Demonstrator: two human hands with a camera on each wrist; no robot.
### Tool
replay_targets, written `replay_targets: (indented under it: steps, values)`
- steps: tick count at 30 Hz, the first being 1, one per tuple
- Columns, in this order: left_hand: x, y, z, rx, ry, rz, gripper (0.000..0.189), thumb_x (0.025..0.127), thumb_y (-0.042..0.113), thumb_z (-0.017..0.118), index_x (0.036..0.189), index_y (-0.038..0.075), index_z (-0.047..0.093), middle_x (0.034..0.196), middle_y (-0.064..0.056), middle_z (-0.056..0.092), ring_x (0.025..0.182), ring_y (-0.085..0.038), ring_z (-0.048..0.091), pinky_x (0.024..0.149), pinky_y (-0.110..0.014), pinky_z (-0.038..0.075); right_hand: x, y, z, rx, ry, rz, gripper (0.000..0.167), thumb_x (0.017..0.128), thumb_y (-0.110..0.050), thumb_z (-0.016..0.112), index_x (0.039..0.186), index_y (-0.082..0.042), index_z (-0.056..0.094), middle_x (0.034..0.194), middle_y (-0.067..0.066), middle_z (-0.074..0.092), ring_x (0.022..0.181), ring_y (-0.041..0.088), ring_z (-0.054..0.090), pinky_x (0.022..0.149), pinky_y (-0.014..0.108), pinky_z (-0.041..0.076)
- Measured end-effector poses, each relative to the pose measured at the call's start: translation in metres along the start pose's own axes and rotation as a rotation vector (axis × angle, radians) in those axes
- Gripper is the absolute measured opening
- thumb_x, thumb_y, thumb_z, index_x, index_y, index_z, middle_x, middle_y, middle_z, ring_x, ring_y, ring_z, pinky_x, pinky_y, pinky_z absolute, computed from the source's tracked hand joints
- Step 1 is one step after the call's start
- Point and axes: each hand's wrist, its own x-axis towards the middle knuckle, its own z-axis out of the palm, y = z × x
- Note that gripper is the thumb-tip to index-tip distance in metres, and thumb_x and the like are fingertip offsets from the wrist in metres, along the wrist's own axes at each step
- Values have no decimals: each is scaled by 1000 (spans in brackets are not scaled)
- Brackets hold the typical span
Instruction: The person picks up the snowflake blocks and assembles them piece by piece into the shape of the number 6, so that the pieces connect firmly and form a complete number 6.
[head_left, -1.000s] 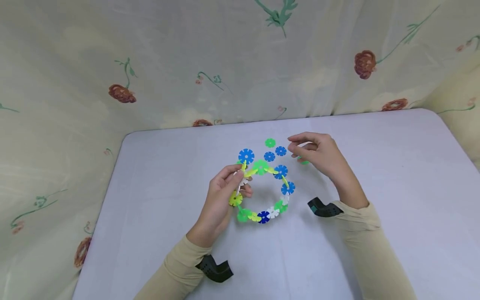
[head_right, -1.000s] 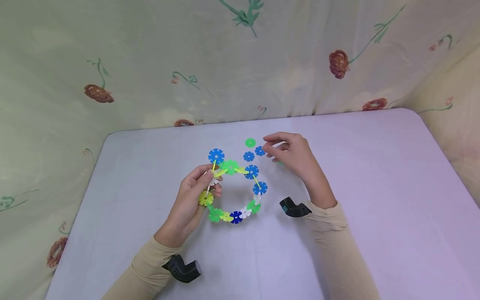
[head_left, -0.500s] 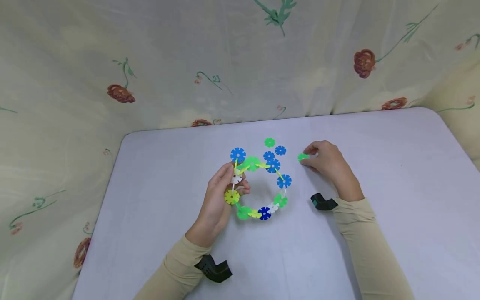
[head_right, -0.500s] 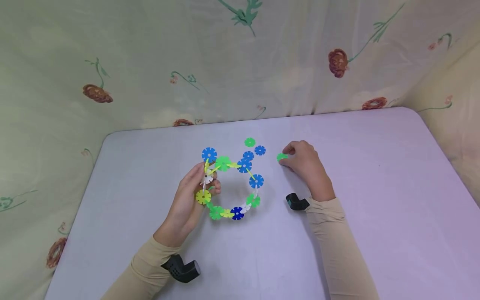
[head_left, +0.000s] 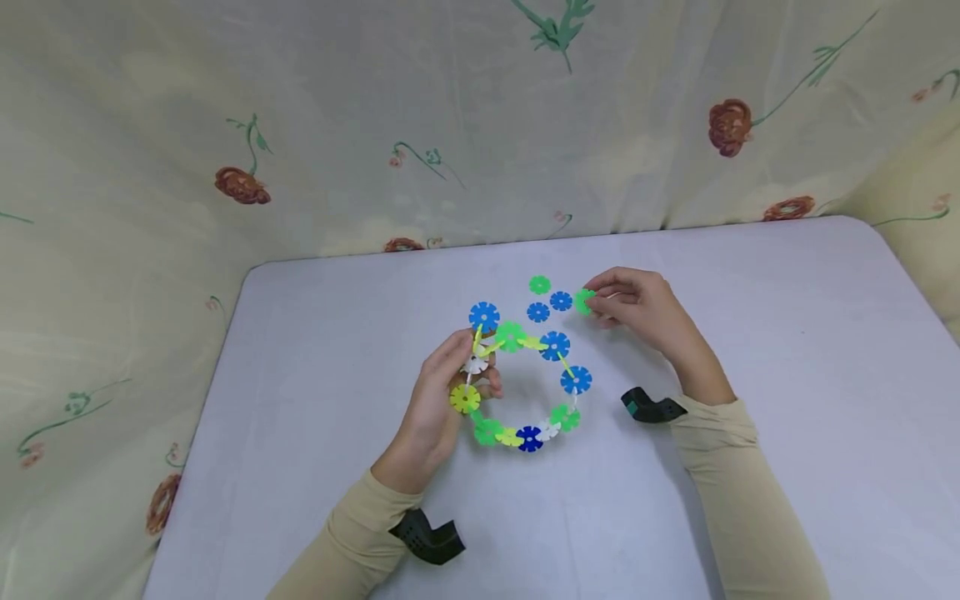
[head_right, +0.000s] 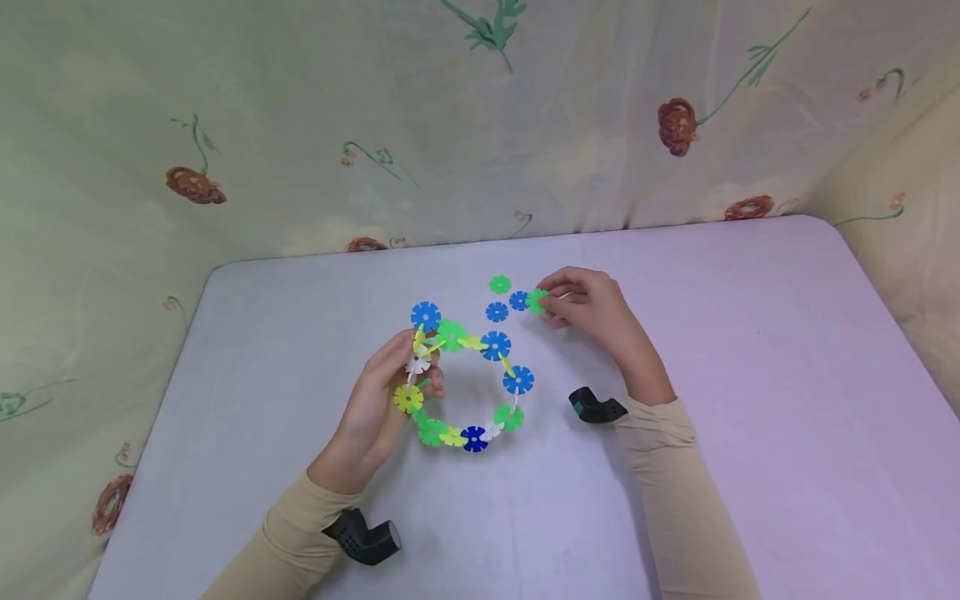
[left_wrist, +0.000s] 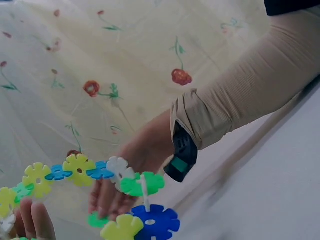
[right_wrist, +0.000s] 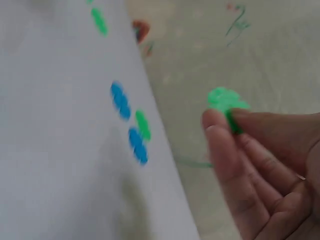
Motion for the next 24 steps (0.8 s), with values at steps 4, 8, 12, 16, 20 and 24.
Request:
replay_targets:
  steps: [4, 8, 12, 16, 20, 24]
  values:
    - [0, 0, 1, 12, -40, -44, 31, 113, 32, 39, 121, 7, 55, 88, -1, 60, 71, -11, 63, 75, -26, 60, -7, -18, 5, 164, 31, -128, 25, 98, -19, 73, 115, -1, 70, 100, 4, 79, 91, 20, 78, 76, 29, 65]
    - [-1, 0, 1, 57, -71, -69, 35, 113, 30, 39, 127, 2, 54, 86, 0, 62, 71, -11, 63, 73, -25, 58, -14, -35, 14, 245, 21, -219, 21, 97, -14, 73, 112, 0, 70, 96, -6, 79, 91, 17, 77, 76, 30, 65]
    - [-2, 0, 1, 104, -111, -98, 39, 113, 30, 39, 133, -1, 53, 84, 1, 63, 72, -12, 64, 72, -24, 56, -21, -49, 22, 279, -26, -280, 19, 97, -9, 72, 113, 2, 70, 96, -6, 79, 89, 13, 77, 74, 31, 65]
    - [-2, -1, 0, 112, -157, -122, 43, 113, 29, 39, 140, -3, 50, 86, 1, 63, 73, -12, 64, 73, -24, 57, -25, -55, 28, 298, -74, -321, 18, 96, -4, 71, 112, 5, 70, 98, -7, 79, 86, 12, 77, 74, 32, 65]
    - [-2, -1, 1, 106, -171, -137, 41, 113, 28, 40, 141, 1, 53, 87, 1, 64, 73, -12, 65, 71, -23, 58, -25, -54, 29, 293, -93, -334, 17, 96, -3, 71, 111, 5, 72, 98, -8, 78, 84, 13, 77, 73, 32, 65]
    - [-2, -1, 2, 86, -177, -148, 40, 112, 25, 42, 140, -1, 55, 86, -1, 64, 69, -11, 64, 68, -21, 59, -24, -51, 29, 301, -105, -344, 16, 96, -2, 71, 110, 6, 72, 98, -7, 79, 84, 12, 77, 72, 30, 65]
